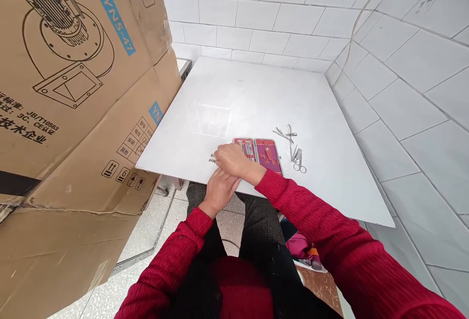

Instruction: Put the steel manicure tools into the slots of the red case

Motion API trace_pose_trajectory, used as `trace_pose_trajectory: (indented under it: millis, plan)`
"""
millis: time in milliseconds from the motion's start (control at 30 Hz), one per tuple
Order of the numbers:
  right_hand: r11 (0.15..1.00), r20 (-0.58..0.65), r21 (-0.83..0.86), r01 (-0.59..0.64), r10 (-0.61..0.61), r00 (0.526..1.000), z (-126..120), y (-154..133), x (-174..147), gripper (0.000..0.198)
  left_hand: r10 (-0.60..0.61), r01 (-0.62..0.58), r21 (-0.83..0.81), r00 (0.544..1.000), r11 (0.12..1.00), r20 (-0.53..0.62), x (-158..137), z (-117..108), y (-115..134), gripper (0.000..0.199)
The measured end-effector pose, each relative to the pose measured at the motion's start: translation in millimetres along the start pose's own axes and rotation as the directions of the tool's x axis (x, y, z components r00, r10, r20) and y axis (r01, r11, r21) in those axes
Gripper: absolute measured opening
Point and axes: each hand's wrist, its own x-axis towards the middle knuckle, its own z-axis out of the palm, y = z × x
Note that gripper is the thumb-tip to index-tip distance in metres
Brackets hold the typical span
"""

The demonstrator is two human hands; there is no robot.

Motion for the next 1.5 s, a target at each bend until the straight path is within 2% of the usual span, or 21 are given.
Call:
trace_pose_trajectory:
  millis: [367,600,867,1033,1267,1500]
  plan:
    - [0.996,0.076,-0.052,0.07,-0.066,0.995,1,-5,11,0.022,0.004,-0.004,-0.003,1.0,1.0,0.004,-2,-1,1,0.024]
    - [1.0,0.026,-0.012,0.019,-0.019,0.999,4,0,9,0.023,-0.014,0.014,0.0,1.0,1.0,0.011,-1,-2,2,0.023]
    - [1.0,-0.046,0.02,-0.016,0.017,0.999,-4,8,1,0.023,0.007,-0.007,-0.002,1.0,1.0,0.022,3,-5,3,0.021]
    - [0.996,-0.054,0.048,-0.07,0.072,0.996,-2,31,-20,0.025,0.013,-0.012,-0.031,0.999,0.999,0.029,4,-4,2,0.021]
    - [0.995,0.048,-0.007,-0.098,0.099,0.994,7,62,-70,0.022,0.035,-0.034,-0.036,0.998,0.999,0.048,5,-4,0,0.022]
    - [0.995,0.173,-0.097,-0.005,0.022,0.985,0,66,-94,0.022,0.043,-0.043,-0.017,0.998,0.999,0.044,7,-5,0,0.02]
